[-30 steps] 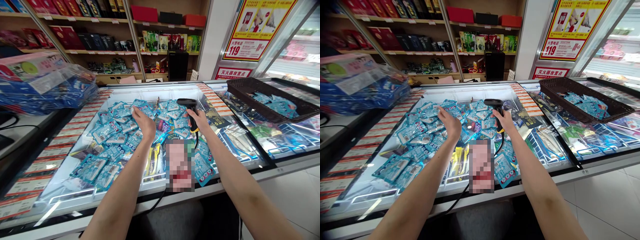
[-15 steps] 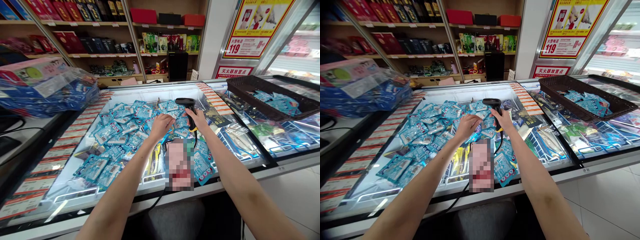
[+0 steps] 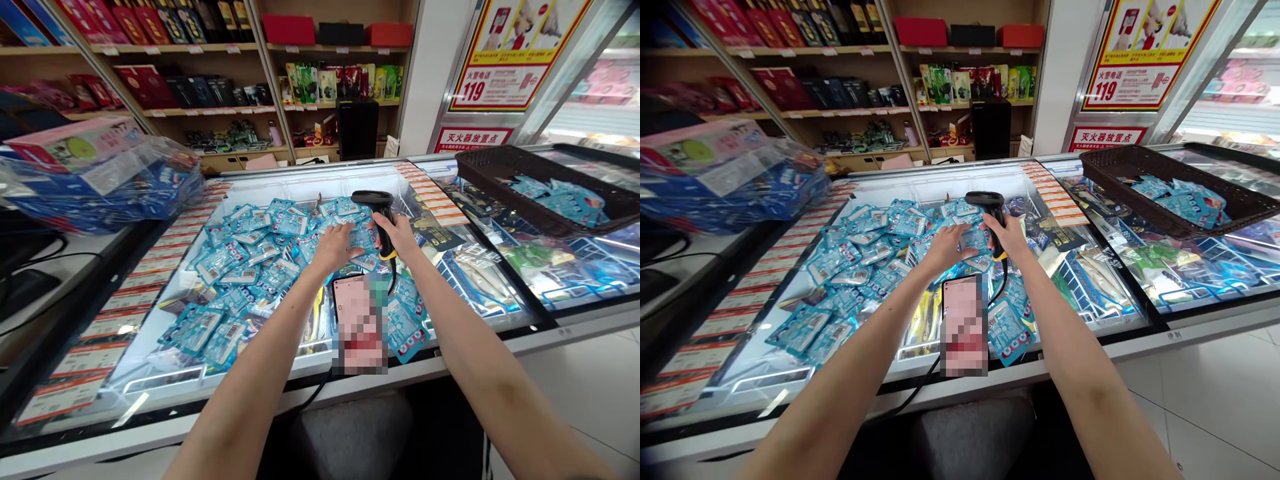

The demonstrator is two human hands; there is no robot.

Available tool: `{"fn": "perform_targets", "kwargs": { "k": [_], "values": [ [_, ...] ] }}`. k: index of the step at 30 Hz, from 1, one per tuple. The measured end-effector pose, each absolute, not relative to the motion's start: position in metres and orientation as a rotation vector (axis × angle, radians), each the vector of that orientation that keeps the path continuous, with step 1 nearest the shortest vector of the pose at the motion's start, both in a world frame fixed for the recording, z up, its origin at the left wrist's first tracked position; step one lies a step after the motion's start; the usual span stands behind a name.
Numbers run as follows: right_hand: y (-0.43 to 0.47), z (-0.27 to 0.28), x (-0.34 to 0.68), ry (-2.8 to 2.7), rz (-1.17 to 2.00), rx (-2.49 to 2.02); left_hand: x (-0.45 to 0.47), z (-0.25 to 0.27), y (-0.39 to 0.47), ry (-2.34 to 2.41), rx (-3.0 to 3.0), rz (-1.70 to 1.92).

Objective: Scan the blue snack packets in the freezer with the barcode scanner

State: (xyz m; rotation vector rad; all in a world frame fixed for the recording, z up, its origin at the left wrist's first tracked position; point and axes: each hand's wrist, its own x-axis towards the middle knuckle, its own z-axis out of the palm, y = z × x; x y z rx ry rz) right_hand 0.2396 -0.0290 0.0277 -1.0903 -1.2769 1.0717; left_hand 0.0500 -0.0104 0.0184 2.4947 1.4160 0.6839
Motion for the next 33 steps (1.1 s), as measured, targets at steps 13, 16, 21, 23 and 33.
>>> {"fn": "perform_targets", "kwargs": {
  "k": [13, 16, 21, 23, 33],
  "values": [
    [-0.031, 0.029, 0.236, -1.337, 1.117, -1.059, 0.0, -0.005, 0.008, 1.34, 1.293, 1.646],
    [-0.032, 0.029, 0.234, -1.34, 1.131, -1.069, -0.011, -0.002, 0.011, 1.368, 1.161, 1.726],
    [-0.037, 0.033, 0.234, -1.37, 1.154, -1.064, -0.021, 0.005, 0.007, 1.328, 1.116, 1.73],
    [-0.038, 0.034, 0.233, -1.394, 1.173, -1.036, -0.02, 0.008, 0.005, 1.289, 1.135, 1.699],
    [-0.046, 0.04, 0.232, -1.537, 1.221, -0.966, -0.015, 0.006, 0.009, 1.13, 1.086, 1.687]
  ]
}}
